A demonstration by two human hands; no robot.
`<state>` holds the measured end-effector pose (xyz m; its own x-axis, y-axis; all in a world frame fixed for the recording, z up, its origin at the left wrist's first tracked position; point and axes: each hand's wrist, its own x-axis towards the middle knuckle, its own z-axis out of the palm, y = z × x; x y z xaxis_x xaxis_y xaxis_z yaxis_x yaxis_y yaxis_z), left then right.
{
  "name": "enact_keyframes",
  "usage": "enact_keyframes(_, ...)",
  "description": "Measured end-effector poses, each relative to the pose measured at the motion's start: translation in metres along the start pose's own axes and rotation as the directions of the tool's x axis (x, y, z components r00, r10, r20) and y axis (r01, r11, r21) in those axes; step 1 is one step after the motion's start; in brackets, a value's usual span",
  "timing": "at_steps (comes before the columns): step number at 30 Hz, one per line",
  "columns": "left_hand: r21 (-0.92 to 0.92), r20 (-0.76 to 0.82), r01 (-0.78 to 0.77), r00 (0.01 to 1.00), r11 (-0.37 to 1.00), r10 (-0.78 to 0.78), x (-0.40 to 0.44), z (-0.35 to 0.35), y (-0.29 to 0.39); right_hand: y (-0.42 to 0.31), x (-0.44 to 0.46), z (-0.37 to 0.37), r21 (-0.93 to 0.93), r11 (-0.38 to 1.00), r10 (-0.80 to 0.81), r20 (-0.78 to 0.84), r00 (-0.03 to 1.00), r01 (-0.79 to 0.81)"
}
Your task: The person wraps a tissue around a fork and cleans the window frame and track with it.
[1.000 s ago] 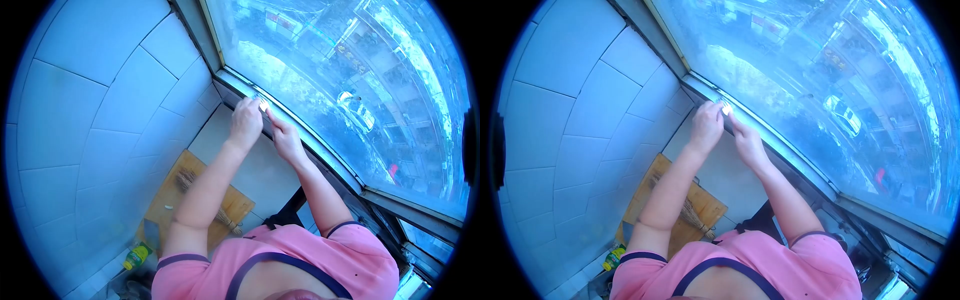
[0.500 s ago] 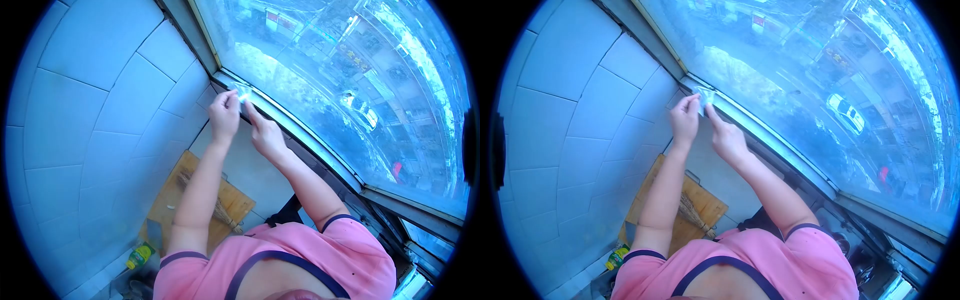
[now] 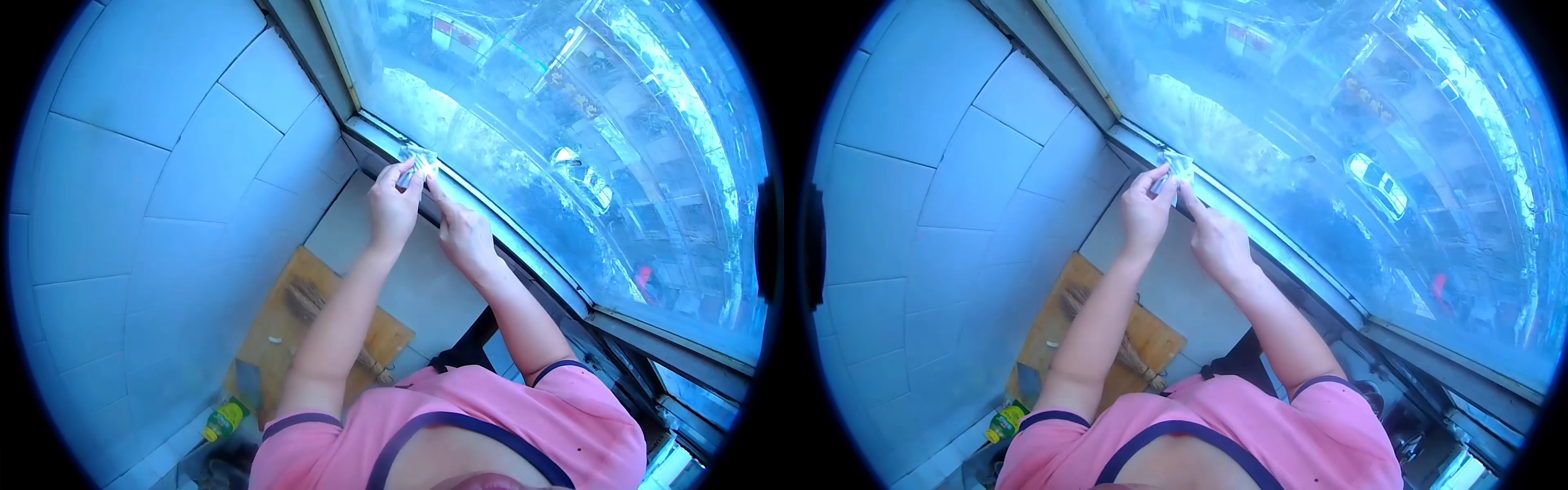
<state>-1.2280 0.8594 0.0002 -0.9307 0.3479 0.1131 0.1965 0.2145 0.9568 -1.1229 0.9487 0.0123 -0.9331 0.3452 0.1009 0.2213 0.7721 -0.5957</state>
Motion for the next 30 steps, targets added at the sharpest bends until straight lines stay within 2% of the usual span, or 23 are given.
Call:
enact_keyframes(2,-0.031,0.007,0.013,1.0,0.999,-0.013,0.006,0.004,0.001,0.003,0.002,0.0,-0.016,1.0,-0.015,-0.071,0.997,0.014)
enact_keyframes(4,0.041,0.029,-0.046,0.999,0.998,0.045,0.009,0.007,-0.002,0.0,0.004,-0.006,0.011,1.0,0.013,-0.045,0.999,-0.012)
enact_keyframes(6,0.06,0.019,-0.085,0.996,0.995,0.084,0.011,0.007,-0.007,0.0,0.011,-0.006,0.034,0.993,0.112,0.066,0.991,-0.115)
enact_keyframes(10,0.14,-0.031,-0.147,0.988,0.979,0.153,0.028,0.008,-0.013,0.006,0.026,0.003,0.089,0.995,0.038,-0.003,0.999,-0.037)
enact_keyframes(12,0.122,-0.003,-0.113,0.993,0.986,0.114,0.025,0.008,-0.009,0.009,0.026,0.0,0.139,0.99,0.008,-0.012,1.0,-0.006)
enact_keyframes(13,0.168,0.04,-0.161,0.987,0.972,0.157,0.018,0.007,-0.005,0.008,0.022,-0.005,0.139,0.99,0.009,-0.018,1.0,-0.006)
enact_keyframes(14,0.212,0.078,-0.214,0.976,0.953,0.202,0.016,0.007,-0.001,0.006,0.016,-0.013,0.135,0.987,0.078,0.045,0.996,-0.083)
enact_keyframes(15,0.164,0.061,-0.185,0.982,0.969,0.177,0.009,0.011,0.001,0.004,0.011,-0.017,0.127,0.978,0.151,0.118,0.981,-0.166)
enact_keyframes(16,0.166,0.06,-0.178,0.984,0.97,0.17,0.01,0.01,-0.001,0.003,0.013,-0.014,0.128,0.977,0.152,0.125,0.98,-0.168)
enact_keyframes(19,0.188,0.048,-0.213,0.977,0.959,0.208,0.023,0.009,-0.003,0.003,0.02,-0.009,0.201,0.965,0.154,0.095,0.983,-0.171)
enact_keyframes(21,0.204,0.044,-0.223,0.975,0.953,0.219,0.018,0.011,-0.001,0.006,0.021,-0.007,0.282,0.957,0.063,0.003,0.998,-0.061)
enact_keyframes(24,0.211,0.08,-0.228,0.973,0.951,0.215,0.002,0.011,0.006,0.011,0.004,-0.01,0.242,0.968,0.065,0.002,0.998,-0.064)
enact_keyframes(25,0.18,0.089,-0.185,0.981,0.966,0.171,-0.004,0.012,0.006,0.011,0.002,-0.007,0.244,0.968,0.066,0.005,0.998,-0.066)
enact_keyframes(28,0.214,0.02,-0.25,0.968,0.944,0.251,0.004,0.012,-0.005,0.011,0.005,0.0,0.231,0.97,0.073,0.023,0.997,-0.076)
enact_keyframes(30,0.261,-0.004,-0.193,0.98,0.946,0.201,0.021,0.006,-0.004,0.005,0.028,0.008,0.272,0.961,0.059,-0.006,0.998,-0.055)
